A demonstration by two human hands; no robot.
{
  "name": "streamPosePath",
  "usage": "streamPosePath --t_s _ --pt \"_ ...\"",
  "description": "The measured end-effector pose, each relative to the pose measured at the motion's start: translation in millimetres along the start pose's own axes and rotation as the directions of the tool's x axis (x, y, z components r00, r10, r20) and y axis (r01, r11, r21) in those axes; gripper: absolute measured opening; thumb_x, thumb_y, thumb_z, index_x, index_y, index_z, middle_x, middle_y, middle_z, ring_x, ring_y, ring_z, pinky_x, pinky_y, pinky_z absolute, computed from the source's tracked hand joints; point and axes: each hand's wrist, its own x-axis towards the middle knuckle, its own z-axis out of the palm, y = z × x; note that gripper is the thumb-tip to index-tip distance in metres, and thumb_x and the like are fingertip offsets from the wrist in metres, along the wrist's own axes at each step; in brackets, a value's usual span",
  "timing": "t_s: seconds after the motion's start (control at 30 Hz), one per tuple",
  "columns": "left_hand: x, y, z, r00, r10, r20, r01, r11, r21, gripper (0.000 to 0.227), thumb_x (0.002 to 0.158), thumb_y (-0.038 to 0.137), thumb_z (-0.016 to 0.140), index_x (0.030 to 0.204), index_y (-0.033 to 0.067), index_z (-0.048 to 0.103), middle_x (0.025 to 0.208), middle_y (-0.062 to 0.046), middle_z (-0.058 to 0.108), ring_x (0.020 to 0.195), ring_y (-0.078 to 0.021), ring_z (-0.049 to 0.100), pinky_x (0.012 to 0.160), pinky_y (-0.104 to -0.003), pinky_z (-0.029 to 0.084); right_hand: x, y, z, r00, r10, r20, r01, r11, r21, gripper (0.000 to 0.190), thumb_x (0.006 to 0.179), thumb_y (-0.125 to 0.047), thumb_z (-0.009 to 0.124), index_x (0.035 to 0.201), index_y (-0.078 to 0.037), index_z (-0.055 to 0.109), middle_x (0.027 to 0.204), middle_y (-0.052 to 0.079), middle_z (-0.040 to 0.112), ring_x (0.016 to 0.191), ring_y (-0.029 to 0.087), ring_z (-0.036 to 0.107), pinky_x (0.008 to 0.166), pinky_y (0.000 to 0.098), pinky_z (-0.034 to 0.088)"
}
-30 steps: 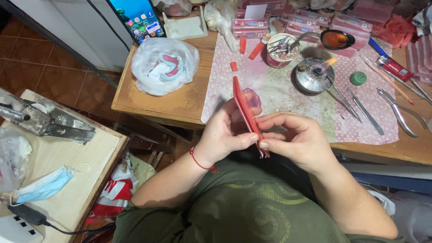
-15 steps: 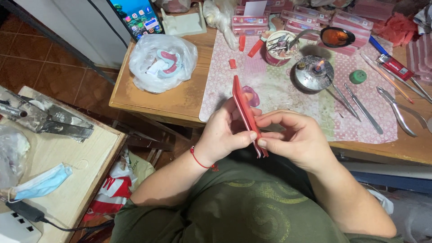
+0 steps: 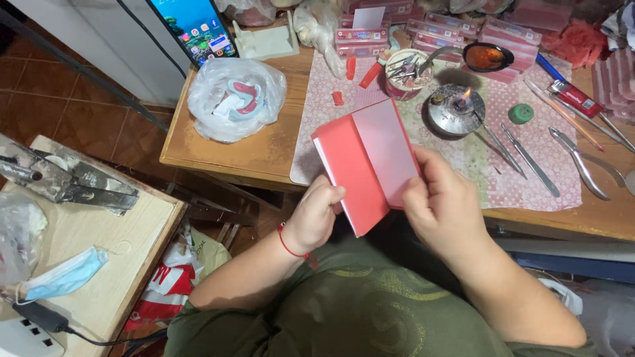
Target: The person uses a heated metal tool to smooth and shape a pink denture base, then applies a liquid from a bottle to the surface. They wipe the denture with a cloth, place it into a plastic bag, and finally handle a red notebook.
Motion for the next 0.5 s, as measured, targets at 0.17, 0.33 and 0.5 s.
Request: streamPosePath --t_s 0.17,0.33,0.5 --pt "-8 -9 -1 1.000 -0.011 0.013 0.013 0.990 -0.138 0.048 0.098 0.016 0.058 0.138 -0.0095 0.057 0.120 -0.030 0.069 0.101 -0.0317 0.071 0.088 -0.049 0.060 4 -32 12 0.995 -0.003 0.102 0.040 0.932 -0.361 0.052 0.095 -0.013 0.058 0.145 -0.001 0.052 0.099 0.032 0.073 0.089 0.051 0.071 0.076 0.0627 0.057" --pt "-18 31 -7 0.988 0.013 -0.153 -0.030 0.993 -0.113 0.045 0.094 0.008 0.063 0.136 -0.0064 0.057 0.129 -0.032 0.066 0.103 -0.0373 0.072 0.086 -0.051 0.061 39 -47 14 0.982 -0.067 0.177 0.131 0.915 -0.382 0.044 0.095 -0.018 0.061 0.138 -0.007 0.058 0.096 0.025 0.075 0.088 0.050 0.071 0.075 0.0621 0.056" --pt "-34 77 -34 0.983 0.037 -0.178 -0.079 0.970 -0.231 0.070 0.088 0.015 0.060 0.153 0.0027 0.036 0.131 -0.033 0.062 0.102 -0.0506 0.069 0.086 -0.056 0.059 138 -41 30 0.900 -0.392 0.188 0.432 0.751 -0.500 0.037 0.091 -0.007 0.060 0.128 -0.007 0.059 0.088 0.022 0.072 0.072 0.052 0.065 0.061 0.0580 0.048"
